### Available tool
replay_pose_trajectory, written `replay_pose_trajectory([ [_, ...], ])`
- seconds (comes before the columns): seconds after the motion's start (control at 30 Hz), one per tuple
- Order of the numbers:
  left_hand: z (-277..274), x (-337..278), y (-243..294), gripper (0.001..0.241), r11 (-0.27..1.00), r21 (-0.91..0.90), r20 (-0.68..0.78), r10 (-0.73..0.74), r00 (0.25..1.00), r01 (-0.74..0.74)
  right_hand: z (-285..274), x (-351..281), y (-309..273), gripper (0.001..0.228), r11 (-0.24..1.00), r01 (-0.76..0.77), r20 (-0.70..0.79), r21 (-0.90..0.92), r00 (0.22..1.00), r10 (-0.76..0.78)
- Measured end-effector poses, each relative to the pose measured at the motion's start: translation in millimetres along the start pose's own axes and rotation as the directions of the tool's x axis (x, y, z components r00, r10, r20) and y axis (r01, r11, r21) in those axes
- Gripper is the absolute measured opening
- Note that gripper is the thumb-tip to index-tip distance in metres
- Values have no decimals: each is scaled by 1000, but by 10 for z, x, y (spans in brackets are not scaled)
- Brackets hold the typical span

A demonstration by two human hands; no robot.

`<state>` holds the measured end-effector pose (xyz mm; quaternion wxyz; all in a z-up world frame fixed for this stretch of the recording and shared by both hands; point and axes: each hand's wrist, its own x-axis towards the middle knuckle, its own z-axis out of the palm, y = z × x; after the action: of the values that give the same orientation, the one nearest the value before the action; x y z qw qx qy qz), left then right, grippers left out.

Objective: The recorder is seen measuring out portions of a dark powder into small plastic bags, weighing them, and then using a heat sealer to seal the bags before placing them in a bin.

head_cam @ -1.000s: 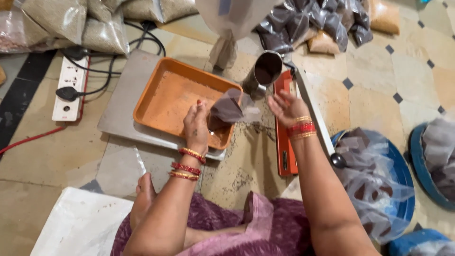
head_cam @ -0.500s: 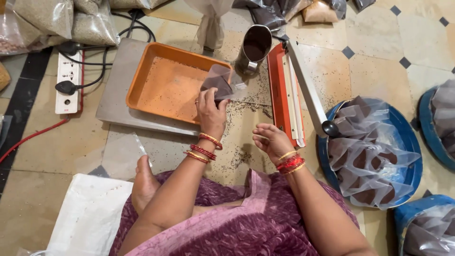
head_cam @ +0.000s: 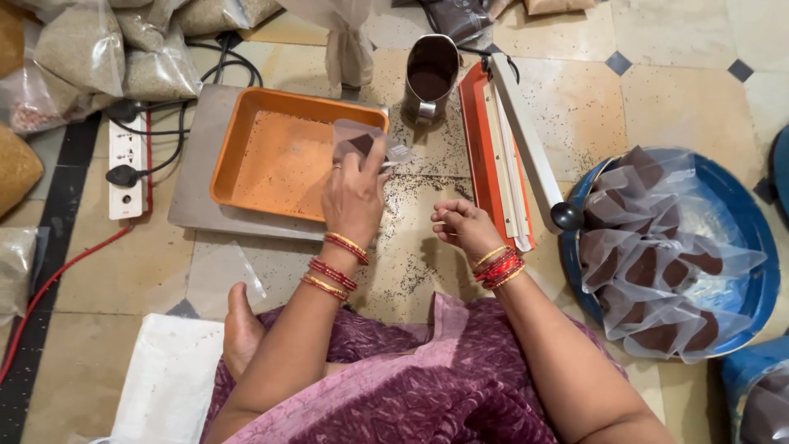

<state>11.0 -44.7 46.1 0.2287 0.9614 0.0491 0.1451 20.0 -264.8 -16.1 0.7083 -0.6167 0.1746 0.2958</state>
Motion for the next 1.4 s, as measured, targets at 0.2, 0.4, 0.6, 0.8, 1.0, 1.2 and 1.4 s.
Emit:
replay_pose_trajectory([
  [0.2,33,39,-108,18,928,356,-25,125,992,-108,-22,76,50,16,996,45,42,-72,998,-42],
  [0.4,232,305,-259,13,913,396,189,29,982,-103,-54,186,66,16,996,63,65,-61,996,-59],
  [0.6,-575,574,-5,39,846,417,227,256,939,-332,-3,73,-52,13,993,110,78,-53,991,-106],
  [0.8,-1025,321,499,29,816,215,172,508,844,-536,-46,-7,-194,27,953,264,127,146,951,-283],
  [1.0,-615,34,742,28,903,-69,346,420,839,-424,-258,-263,-381,54,847,385,451,366,723,-523],
  [1.2,-143,-220,656,24,823,-197,64,552,831,-532,-490,-100,-319,23,846,419,404,330,747,-528],
  [1.4,985,-501,-129,29,946,-17,258,316,913,-323,-577,123,-167,17,878,90,-52,-471,990,-129],
])
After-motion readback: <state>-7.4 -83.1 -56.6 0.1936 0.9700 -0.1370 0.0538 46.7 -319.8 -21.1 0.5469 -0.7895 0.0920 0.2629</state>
